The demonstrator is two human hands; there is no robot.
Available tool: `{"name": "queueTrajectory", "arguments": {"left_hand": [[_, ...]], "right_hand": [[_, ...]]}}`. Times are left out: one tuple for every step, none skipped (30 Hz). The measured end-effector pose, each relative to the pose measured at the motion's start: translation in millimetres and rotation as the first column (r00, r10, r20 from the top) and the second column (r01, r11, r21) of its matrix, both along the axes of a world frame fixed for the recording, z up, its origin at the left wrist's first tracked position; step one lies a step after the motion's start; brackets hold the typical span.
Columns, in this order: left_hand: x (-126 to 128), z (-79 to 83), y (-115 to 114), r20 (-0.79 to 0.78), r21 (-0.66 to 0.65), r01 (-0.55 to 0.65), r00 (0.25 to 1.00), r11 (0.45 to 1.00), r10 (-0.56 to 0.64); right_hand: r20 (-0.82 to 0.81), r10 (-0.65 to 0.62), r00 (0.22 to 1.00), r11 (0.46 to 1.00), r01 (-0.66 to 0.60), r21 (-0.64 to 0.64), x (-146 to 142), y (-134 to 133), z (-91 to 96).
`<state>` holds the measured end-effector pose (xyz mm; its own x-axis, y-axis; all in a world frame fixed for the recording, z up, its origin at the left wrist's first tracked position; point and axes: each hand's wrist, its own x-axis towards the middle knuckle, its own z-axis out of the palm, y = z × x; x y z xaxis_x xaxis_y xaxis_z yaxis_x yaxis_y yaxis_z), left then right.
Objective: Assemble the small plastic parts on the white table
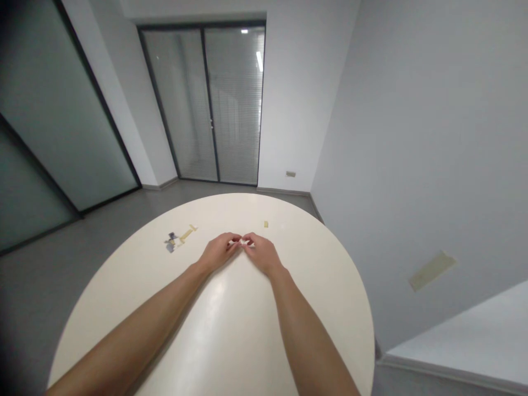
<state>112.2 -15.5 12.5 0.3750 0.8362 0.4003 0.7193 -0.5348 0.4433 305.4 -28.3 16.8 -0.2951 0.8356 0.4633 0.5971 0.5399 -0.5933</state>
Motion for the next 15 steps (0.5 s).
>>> {"name": "queueTrajectory", "arguments": {"left_hand": [[-0.1, -0.6, 0.5, 0.004, 0.003, 0.001, 1.0, 1.0, -0.001], [-0.2, -1.2, 0.9, 0.009, 0.006, 0.002, 1.0, 1.0, -0.002], [-0.2, -1.8, 1.3, 0.015, 0.009, 0.003, 1.0, 1.0, -0.003], [-0.2, -2.3, 1.7, 0.02, 0.011, 0.004, 1.0, 1.0, -0.004], [-0.3, -2.8, 2.0, 0.023, 0.013, 0.005, 1.0, 1.0, -0.005], [-0.3, -3.2, 2.2, 0.025, 0.014, 0.005, 1.0, 1.0, -0.006], [-0.4, -3.4, 2.3, 0.024, 0.014, 0.005, 1.0, 1.0, -0.006], [-0.4, -3.5, 2.3, 0.024, 0.015, 0.005, 1.0, 1.0, -0.005], [-0.5, -3.5, 2.2, 0.024, 0.016, 0.006, 1.0, 1.0, -0.006], [-0.5, -3.5, 2.2, 0.026, 0.019, 0.009, 1.0, 1.0, -0.009], [-0.5, -3.5, 2.2, 0.029, 0.023, 0.013, 0.999, 1.0, -0.013], [-0.4, -3.5, 2.2, 0.031, 0.026, 0.014, 0.999, 1.0, -0.015], [-0.3, -3.7, 2.3, 0.033, 0.026, 0.013, 0.999, 1.0, -0.014], [-0.2, -4.0, 2.4, 0.034, 0.023, 0.008, 0.999, 1.0, -0.009], [-0.1, -4.4, 2.6, 0.036, 0.017, 0.002, 0.999, 1.0, -0.003]], "right_hand": [[0.001, -0.003, 1.0, 1.0, 0.003, 0.005, -0.1, -0.2, 0.3], [0.002, -0.008, 1.0, 1.0, 0.008, 0.008, -0.2, -0.5, 0.5], [0.004, -0.014, 1.0, 1.0, 0.014, 0.009, -0.4, -0.9, 0.8], [0.006, -0.021, 1.0, 1.0, 0.021, 0.008, -0.5, -1.2, 0.9], [0.008, -0.028, 1.0, 1.0, 0.028, 0.006, -0.7, -1.4, 1.0], [0.011, -0.032, 0.999, 0.999, 0.032, 0.002, -0.8, -1.5, 1.1], [0.013, -0.035, 0.999, 0.999, 0.035, -0.002, -0.7, -1.4, 1.0], [0.015, -0.036, 0.999, 0.999, 0.036, -0.004, -0.6, -1.2, 0.8], [0.017, -0.035, 0.999, 0.999, 0.035, -0.005, -0.5, -0.9, 0.4], [0.019, -0.033, 0.999, 0.999, 0.033, -0.005, -0.3, -0.4, 0.0], [0.021, -0.032, 0.999, 0.999, 0.032, -0.005, -0.1, 0.1, -0.5], [0.021, -0.031, 0.999, 1.0, 0.031, -0.005, 0.1, 0.6, -0.9], [0.02, -0.031, 0.999, 1.0, 0.031, -0.006, 0.3, 1.1, -1.4], [0.019, -0.03, 0.999, 1.0, 0.03, -0.008, 0.4, 1.5, -1.7], [0.019, -0.029, 0.999, 1.0, 0.029, -0.008, 0.5, 1.8, -1.9]]}}
